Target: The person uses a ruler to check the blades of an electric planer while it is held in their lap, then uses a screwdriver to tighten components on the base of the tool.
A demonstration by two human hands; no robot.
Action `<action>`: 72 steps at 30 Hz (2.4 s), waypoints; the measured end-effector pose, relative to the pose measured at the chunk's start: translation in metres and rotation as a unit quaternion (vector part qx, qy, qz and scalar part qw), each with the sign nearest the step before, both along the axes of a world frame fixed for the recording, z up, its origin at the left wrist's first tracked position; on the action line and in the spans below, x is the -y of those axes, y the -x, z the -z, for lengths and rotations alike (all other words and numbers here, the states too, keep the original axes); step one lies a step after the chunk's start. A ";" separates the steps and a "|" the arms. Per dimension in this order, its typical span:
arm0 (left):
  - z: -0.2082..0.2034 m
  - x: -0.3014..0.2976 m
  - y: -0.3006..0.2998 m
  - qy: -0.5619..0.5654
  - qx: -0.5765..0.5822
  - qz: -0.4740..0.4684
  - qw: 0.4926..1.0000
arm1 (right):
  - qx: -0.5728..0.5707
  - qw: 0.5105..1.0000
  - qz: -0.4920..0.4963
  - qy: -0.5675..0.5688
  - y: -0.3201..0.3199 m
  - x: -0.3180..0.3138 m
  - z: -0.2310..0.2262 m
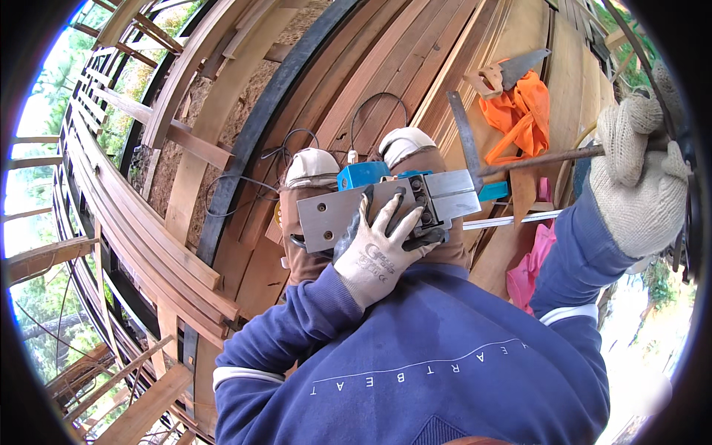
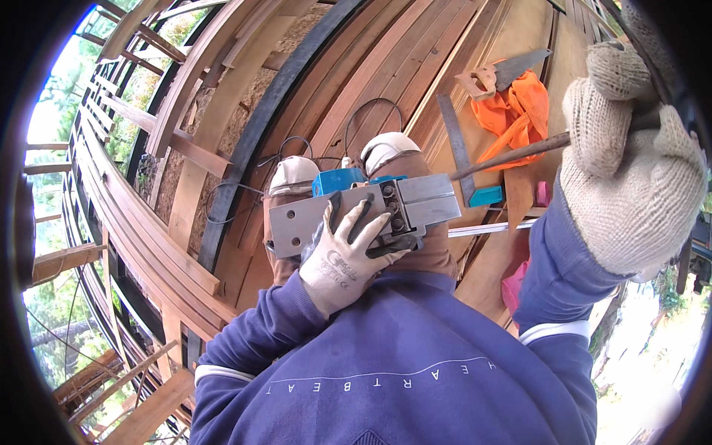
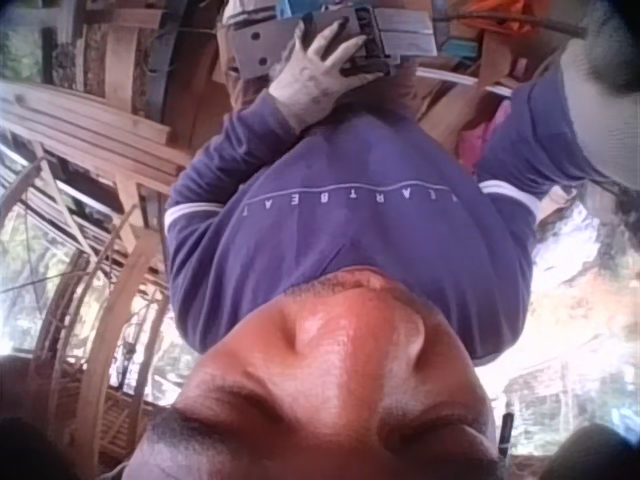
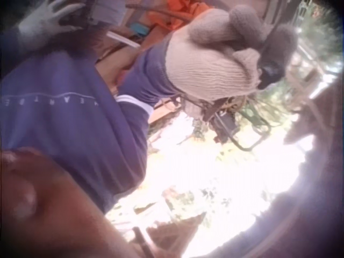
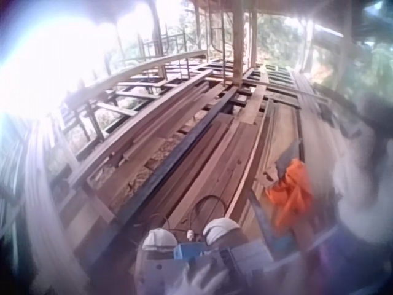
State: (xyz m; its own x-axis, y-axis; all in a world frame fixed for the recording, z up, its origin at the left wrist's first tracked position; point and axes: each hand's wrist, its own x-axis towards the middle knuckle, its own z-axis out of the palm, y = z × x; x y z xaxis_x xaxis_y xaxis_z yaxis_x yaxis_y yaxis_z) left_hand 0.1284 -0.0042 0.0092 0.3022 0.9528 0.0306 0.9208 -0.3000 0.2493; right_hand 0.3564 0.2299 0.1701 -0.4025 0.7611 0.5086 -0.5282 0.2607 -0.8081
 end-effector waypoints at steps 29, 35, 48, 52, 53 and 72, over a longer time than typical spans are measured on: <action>0.005 0.012 0.015 0.013 -0.002 -0.010 1.000 | -0.046 0.976 -0.113 0.181 0.144 0.047 0.024; 0.010 0.011 0.008 -0.039 -0.039 0.028 0.998 | -0.112 0.976 -0.075 0.172 0.132 0.042 0.034; 0.022 0.013 0.008 -0.079 -0.051 0.037 0.995 | -0.118 0.992 0.028 0.025 0.150 0.042 0.041; 0.023 0.018 0.013 -0.078 -0.064 0.020 0.995 | -0.176 0.965 -0.129 0.148 0.156 0.053 0.038; 0.021 0.017 0.012 -0.074 -0.065 0.023 0.995 | -0.155 0.971 -0.112 0.142 0.153 0.053 0.037; -0.015 -0.109 0.033 -0.062 0.522 0.059 0.849 | -0.013 0.995 -0.069 0.078 0.138 0.048 0.022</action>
